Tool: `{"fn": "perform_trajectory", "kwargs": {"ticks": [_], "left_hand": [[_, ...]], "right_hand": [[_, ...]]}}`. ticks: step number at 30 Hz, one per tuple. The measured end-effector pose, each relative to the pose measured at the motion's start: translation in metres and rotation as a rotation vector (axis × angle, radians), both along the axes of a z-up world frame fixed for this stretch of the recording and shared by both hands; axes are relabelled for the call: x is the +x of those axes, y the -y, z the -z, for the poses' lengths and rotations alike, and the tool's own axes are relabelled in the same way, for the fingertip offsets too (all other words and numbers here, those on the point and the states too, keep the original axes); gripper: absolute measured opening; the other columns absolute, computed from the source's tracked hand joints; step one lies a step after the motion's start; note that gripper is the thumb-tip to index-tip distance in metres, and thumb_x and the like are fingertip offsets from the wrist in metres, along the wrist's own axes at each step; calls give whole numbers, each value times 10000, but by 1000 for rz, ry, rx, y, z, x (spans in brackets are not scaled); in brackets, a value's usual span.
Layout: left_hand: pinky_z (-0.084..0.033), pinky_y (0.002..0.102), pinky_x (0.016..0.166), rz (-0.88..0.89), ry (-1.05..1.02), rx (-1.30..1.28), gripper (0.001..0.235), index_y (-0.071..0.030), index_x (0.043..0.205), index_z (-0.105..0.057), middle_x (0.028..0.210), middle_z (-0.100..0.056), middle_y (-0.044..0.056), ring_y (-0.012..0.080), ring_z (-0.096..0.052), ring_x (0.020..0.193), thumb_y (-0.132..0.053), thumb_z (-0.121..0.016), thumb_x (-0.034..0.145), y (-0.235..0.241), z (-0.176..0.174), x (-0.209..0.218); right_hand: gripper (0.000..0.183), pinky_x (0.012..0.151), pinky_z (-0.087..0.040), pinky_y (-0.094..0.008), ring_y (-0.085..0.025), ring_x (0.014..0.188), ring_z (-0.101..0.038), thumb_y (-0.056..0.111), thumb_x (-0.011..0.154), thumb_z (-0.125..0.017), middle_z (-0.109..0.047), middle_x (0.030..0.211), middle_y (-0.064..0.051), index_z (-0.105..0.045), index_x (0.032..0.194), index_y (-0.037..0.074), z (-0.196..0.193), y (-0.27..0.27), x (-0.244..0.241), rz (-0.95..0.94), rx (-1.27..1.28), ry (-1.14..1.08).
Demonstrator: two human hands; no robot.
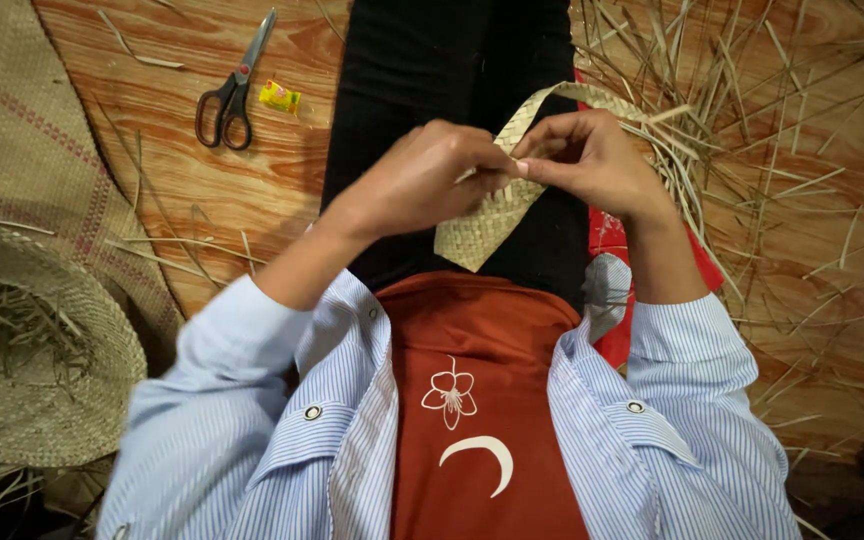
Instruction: Weaving a small pouch or basket using dried plant fibers
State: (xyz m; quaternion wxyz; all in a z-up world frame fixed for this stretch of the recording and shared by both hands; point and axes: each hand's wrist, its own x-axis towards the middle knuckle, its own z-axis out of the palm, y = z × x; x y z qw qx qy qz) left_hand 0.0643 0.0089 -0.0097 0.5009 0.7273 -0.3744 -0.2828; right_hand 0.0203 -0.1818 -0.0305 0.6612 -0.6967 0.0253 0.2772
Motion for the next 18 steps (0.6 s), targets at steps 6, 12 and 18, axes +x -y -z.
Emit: {"fn": "perform_trajectory", "kwargs": {"ticks": [6, 12, 18], "left_hand": [[-473, 460, 611, 345, 261, 467, 94, -164, 737, -618, 720, -608, 68, 343, -591, 689, -241, -570, 713, 13, -7, 24], [-469, 451, 652, 402, 76, 506, 101, -199, 798, -655, 758, -633, 63, 348, -593, 739, -214, -588, 725, 14, -14, 46], [-466, 452, 536, 191, 109, 306, 118, -105, 799, -579, 654, -593, 96, 341, -593, 629, -211, -590, 751, 6, -10, 36]], "right_hand": [[139, 613, -422, -178, -56, 642, -538, 10, 705, -635, -594, 694, -11, -604, 838, 37, 22, -2, 2, -36, 4, -2], [133, 599, -427, -176, -59, 626, -542, -6, 700, -629, -599, 679, -25, -604, 826, 29, 8, -11, 5, -8, 57, -51], [183, 661, -454, -206, -83, 672, -549, -45, 655, -632, -595, 716, -32, -582, 821, 15, 13, -11, -3, 92, 18, 38]]}}
